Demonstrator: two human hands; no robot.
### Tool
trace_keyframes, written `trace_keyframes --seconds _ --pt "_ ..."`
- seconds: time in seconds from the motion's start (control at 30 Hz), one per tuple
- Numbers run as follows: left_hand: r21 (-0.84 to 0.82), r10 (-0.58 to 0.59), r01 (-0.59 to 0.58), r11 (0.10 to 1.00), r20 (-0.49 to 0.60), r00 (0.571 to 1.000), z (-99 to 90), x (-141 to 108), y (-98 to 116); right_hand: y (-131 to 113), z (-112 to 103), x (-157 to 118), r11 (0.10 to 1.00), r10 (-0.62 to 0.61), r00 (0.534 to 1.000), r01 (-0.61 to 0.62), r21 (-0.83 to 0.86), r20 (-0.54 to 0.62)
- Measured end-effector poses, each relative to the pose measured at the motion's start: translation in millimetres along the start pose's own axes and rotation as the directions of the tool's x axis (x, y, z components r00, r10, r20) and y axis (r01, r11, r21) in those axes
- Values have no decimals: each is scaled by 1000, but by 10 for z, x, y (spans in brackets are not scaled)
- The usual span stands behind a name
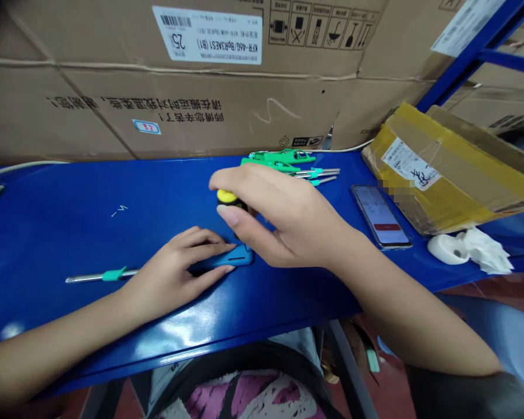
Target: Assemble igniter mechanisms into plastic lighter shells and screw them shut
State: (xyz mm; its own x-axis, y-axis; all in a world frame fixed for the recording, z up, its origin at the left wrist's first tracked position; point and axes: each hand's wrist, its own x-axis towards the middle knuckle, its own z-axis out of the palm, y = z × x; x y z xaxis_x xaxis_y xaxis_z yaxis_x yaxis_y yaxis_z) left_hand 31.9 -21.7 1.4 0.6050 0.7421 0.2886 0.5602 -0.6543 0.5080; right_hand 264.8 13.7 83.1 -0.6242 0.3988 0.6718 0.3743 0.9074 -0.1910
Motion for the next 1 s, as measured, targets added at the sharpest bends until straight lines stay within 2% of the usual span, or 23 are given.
trace_keyframes --seconds 0.2,0.3,0.4,0.5,0.57,0.83,0.93,1.0 --pt "22 17 -17 1000 -5 1000 5 9 -3 -99 -52 142 999 -43 995 41 22 91" --pt "20 20 -20 1000 -7 1000 8 10 -4 -65 -9 141 1000 18 998 -18 7 61" --pt "9 14 -14 1000 -6 1000 3 9 3 -48 -17 116 995 62 997 -65 74 46" --pt "-1 3 -3 1000 -5 1000 -3 5 9 -29 -81 98 991 24 997 -33 133 70" --pt "-4 7 -7 1000 -8 1000 -1 1 8 0 -114 87 994 -2 996 -8 112 87" --pt "2 12 -12 1000 -13 1000 25 -15 -24 85 -82 38 998 -63 997 64 -7 35" --pt "-2 11 -11 1000 -13 1000 25 -15 -26 92 -60 25 997 -76 997 76 15 15" --pt "-4 12 -12 1000 -12 1000 25 -10 -25 90 -24 7 996 -70 997 71 44 -40"
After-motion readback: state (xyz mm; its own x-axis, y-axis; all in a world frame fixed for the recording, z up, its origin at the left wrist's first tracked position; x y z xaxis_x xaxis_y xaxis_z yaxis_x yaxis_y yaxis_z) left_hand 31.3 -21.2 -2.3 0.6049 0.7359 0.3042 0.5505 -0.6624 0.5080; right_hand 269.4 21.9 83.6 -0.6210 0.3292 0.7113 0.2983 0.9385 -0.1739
